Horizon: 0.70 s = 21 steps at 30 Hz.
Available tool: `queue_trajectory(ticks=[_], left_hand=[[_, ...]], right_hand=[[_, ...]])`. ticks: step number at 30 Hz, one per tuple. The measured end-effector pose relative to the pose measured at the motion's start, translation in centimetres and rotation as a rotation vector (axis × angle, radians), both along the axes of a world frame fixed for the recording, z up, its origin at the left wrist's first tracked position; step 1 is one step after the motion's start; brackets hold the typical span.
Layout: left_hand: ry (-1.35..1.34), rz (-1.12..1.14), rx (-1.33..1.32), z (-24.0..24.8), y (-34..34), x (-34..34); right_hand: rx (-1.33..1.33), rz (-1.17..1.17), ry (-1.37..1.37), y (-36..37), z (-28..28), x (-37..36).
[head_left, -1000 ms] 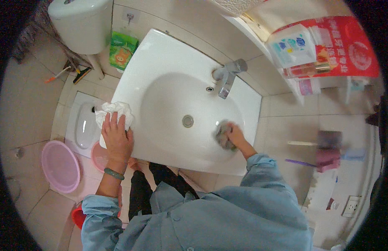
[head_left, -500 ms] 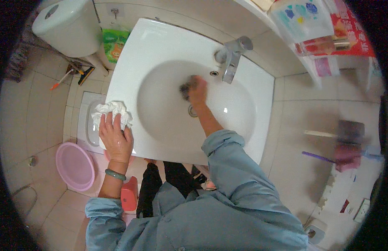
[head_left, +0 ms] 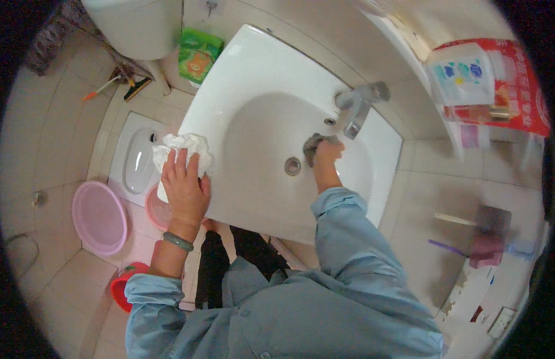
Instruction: The person cleans a bathroom vanity and sink using a cloth. They wipe the cabinet doors and sink basin, repeatedly rinse the cloth in a pink basin, and continue wiping the sink and faucet area.
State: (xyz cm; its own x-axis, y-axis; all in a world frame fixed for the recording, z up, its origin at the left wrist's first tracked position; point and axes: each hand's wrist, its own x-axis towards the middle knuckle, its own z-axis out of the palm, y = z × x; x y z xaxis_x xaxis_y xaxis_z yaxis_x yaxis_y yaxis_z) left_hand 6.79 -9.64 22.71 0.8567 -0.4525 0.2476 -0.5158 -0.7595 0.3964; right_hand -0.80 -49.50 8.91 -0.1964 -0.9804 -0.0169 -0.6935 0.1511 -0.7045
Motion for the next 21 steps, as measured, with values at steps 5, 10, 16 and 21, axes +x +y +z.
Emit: queue_trajectory(ticks=[5,10,16,21], left_hand=[[-0.030,0.032,0.025,-0.2,0.9,0.1],[-0.028,-0.001,0.036,-0.3,-0.3,-0.1],[-0.045,0.000,0.044,-0.5,-0.1,-0.1],[-0.050,-0.001,0.042,-0.3,0.0,-0.2]], right_hand=[[0.087,0.505,0.090,12.4,3.0,8.4],[0.225,1.181,-0.097,15.4,2.7,6.5],[0.746,1.767,0.065,16.1,10.6,-4.1],[0.765,1.678,0.698,5.5,11.4,-16.7]])
